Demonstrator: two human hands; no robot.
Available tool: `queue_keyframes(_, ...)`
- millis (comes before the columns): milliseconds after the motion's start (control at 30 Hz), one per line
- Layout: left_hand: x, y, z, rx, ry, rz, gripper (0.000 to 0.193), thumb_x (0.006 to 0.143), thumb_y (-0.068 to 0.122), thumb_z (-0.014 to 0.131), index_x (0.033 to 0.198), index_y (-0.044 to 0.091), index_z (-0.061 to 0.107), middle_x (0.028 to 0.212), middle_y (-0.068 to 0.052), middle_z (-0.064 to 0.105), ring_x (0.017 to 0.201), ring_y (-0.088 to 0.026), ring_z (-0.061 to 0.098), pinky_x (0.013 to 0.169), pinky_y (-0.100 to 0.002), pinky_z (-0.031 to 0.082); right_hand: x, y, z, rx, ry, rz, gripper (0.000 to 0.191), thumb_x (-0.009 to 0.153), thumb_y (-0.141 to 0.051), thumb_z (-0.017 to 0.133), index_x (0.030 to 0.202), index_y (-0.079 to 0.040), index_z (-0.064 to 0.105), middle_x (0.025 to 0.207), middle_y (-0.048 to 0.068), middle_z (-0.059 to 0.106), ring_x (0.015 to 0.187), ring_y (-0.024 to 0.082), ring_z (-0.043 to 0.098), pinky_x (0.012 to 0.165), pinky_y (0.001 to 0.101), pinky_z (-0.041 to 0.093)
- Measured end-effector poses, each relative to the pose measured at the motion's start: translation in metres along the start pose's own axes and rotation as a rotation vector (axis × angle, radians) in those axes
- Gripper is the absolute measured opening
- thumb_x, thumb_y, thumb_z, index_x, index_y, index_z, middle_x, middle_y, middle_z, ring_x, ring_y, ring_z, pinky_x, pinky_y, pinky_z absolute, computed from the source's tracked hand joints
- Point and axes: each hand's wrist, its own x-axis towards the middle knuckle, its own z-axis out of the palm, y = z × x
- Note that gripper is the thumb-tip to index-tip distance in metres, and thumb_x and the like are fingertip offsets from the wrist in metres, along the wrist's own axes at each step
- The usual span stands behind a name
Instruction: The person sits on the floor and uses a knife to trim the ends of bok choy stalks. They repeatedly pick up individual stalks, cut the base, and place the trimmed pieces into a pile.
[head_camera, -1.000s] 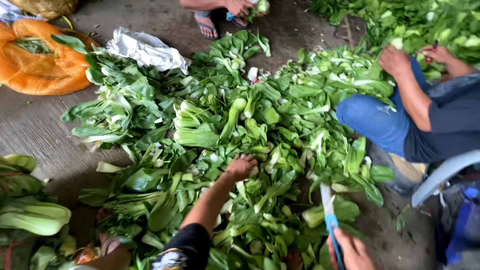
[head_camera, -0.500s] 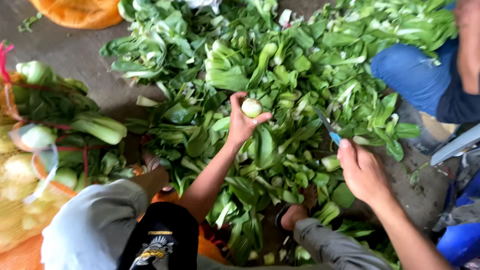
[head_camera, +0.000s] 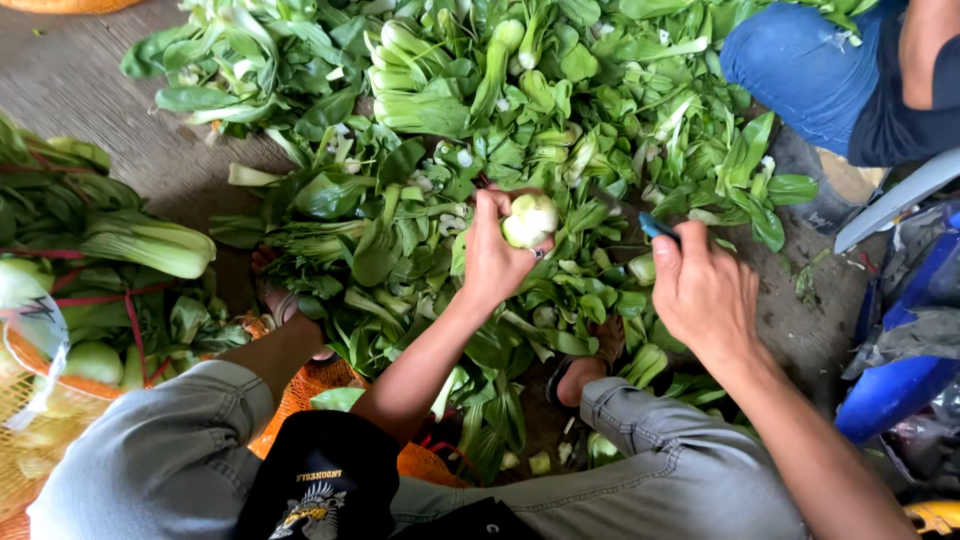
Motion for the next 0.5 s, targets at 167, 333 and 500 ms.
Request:
queue_keyframes(167, -0.002, 0.008, 0.013, -0.213, -0.018, -0.239, 0.079, 0.077, 0.015, 0.082, 0.137, 0.004, 0.032, 0.112, -0.014, 0.067, 0.097, -0.036, 0.071, 0.087, -0.045, 0.057, 0.000, -0.009, 0.013, -0.063, 0.018, -0.179, 0.034, 0.105, -0.035, 0.059, 0.095, -0.003, 0.055, 0.071, 0.017, 0.065, 0.058, 0.038, 0.066, 0.049, 0.0509, 0.051)
queue_keyframes(333, -0.007, 0.019, 0.013, 0.114, -0.123, -0.149, 0.058, 0.069, 0.012, 0.087, 0.119, 0.006, 0.060, 0.103, -0.018, 0.073, 0.097, -0.042, 0.069, 0.083, -0.049, 0.055, 0.006, -0.014, 0.022, -0.137, 0.033, -0.328, 0.042, 0.096, -0.043, 0.068, 0.089, -0.003, 0.056, 0.072, 0.017, 0.065, 0.061, 0.038, 0.067, 0.055, 0.0491, 0.055)
queue_keyframes(500, -0.005, 0.024, 0.010, 0.227, -0.149, -0.173, 0.057, 0.070, 0.015, 0.088, 0.118, 0.002, 0.060, 0.099, -0.021, 0.072, 0.090, -0.045, 0.066, 0.079, -0.051, 0.053, 0.008, -0.009, 0.026, -0.093, 0.028, -0.377, 0.043, 0.096, -0.042, 0.069, 0.087, -0.003, 0.056, 0.071, 0.016, 0.065, 0.060, 0.037, 0.066, 0.057, 0.0479, 0.055)
